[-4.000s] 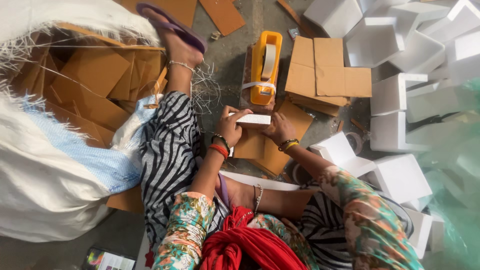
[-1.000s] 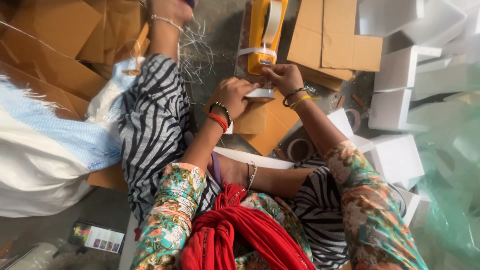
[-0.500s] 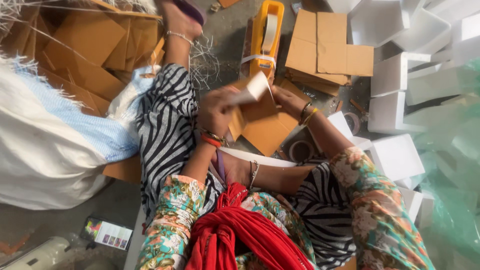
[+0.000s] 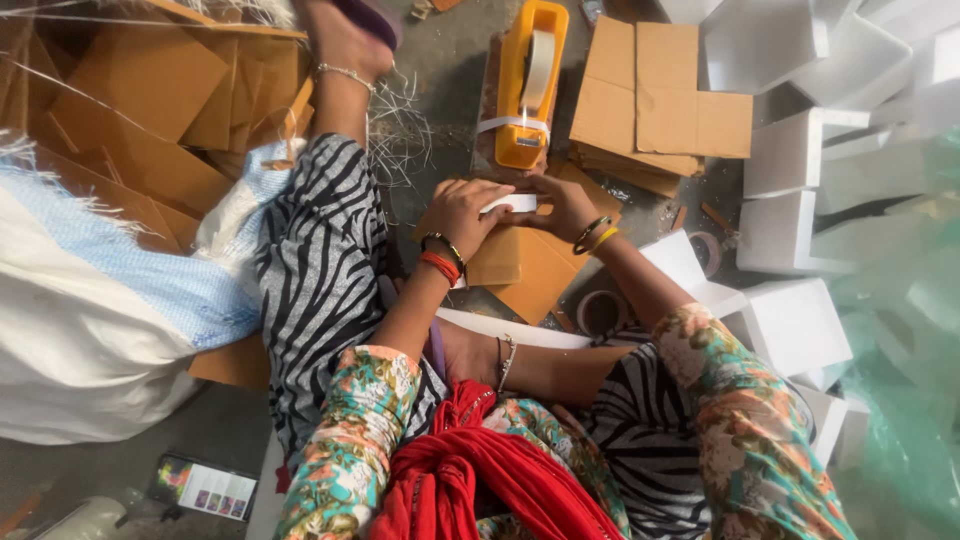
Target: The person assembles small cardboard boxes by inserting white foam inserts and sealing the flaps with a tape dispenser. The person works on the floor surrounded by materials.
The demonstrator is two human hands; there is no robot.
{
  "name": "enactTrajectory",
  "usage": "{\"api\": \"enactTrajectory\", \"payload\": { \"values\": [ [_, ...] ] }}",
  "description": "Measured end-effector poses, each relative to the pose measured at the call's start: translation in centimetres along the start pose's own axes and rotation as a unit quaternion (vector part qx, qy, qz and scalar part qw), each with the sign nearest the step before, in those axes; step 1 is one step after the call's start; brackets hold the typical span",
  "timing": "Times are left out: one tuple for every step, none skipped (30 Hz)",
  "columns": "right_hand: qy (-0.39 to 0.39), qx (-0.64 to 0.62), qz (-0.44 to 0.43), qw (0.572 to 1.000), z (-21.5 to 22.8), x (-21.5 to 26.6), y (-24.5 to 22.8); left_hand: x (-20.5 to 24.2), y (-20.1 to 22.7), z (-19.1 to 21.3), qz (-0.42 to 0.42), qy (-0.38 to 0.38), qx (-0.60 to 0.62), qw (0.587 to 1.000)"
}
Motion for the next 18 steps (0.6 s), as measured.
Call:
{"api": "enactTrajectory", "payload": {
  "values": [
    [0.057, -0.107, -0.037, 0.992, 1.0, -0.3, 2.0, 0.2, -0.5, -0.4, 0.015, -0.007, -0.009, 1.0],
    [0.113, -0.213, -0.074, 0.968, 1.9, -0.4, 3.9, 0.4, -0.8, -0.7, 0.02, -0.013, -0.001, 1.0],
    [0.168, -0.313, -0.108, 0.929, 2.6, -0.4, 5.8, 0.6, -1.1, -0.9, 0.025, -0.017, 0.008, 1.0],
    [0.19, -0.31, -0.147, 0.92, 2.9, -0.6, 7.1, 0.9, -1.2, -1.2, 0.029, -0.02, 0.016, 0.999],
    [0.207, -0.304, -0.18, 0.912, 3.8, -1.5, 8.0, 0.7, -1.2, -1.3, 0.023, -0.024, 0.007, 0.999],
    [0.225, -0.298, -0.213, 0.903, 4.5, -2.4, 8.6, 0.6, -1.1, -1.5, 0.017, -0.028, -0.003, 0.999],
    [0.196, -0.26, -0.222, 0.919, 4.6, -3.9, 8.1, 0.3, -1.1, -1.5, 0.007, -0.037, -0.014, 0.999],
    [0.166, -0.222, -0.23, 0.933, 4.6, -5.2, 7.6, -0.2, -1.1, -1.3, -0.006, -0.031, -0.02, 0.999],
    [0.132, -0.181, -0.243, 0.944, 4.4, -5.7, 6.9, -0.1, -0.9, -1.3, -0.014, -0.025, -0.023, 0.999],
    [0.151, -0.183, -0.257, 0.937, 4.7, -5.8, 6.5, -0.1, -0.8, -1.4, -0.021, -0.02, -0.026, 0.999],
    [0.172, -0.187, -0.274, 0.928, 4.9, -5.1, 6.1, 0.0, -0.5, -1.2, -0.032, -0.004, -0.024, 0.999],
    [0.193, -0.19, -0.291, 0.918, 4.9, -4.0, 5.6, 0.1, -0.4, -0.9, -0.042, 0.011, -0.022, 0.999],
    [0.187, -0.226, -0.285, 0.913, 4.3, -2.9, 4.8, 0.1, -0.3, -0.7, -0.05, 0.028, -0.019, 0.998],
    [0.181, -0.261, -0.278, 0.906, 3.5, -1.2, 4.0, 0.0, -0.5, -1.0, -0.04, 0.012, -0.017, 0.999],
    [0.173, -0.296, -0.271, 0.899, 2.5, 0.8, 3.4, 0.1, -0.8, -1.4, -0.027, -0.001, -0.014, 1.0],
    [0.125, 0.015, -0.115, 0.985, 2.6, 2.0, -0.7, 0.2, -0.8, -1.9, -0.015, -0.014, -0.012, 1.0],
    [0.061, 0.322, 0.062, 0.943, -0.1, 3.7, -4.4, 0.0, -0.8, -1.6, -0.016, -0.006, -0.023, 1.0],
    [0.109, 0.008, -0.177, 0.978, -0.5, 6.5, 0.9, -0.3, -0.7, -1.4, -0.017, 0.002, -0.035, 0.999]
  ]
}}
Point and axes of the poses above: each hand's wrist, its own x-axis away from the middle knuckle, its own z-axis out of the back of the hand, y = z × x, the point moved 10 cm from there along -x, towards the middle knuckle, and after that the axes turned 1 degree about -y, right-handed, at the moved point
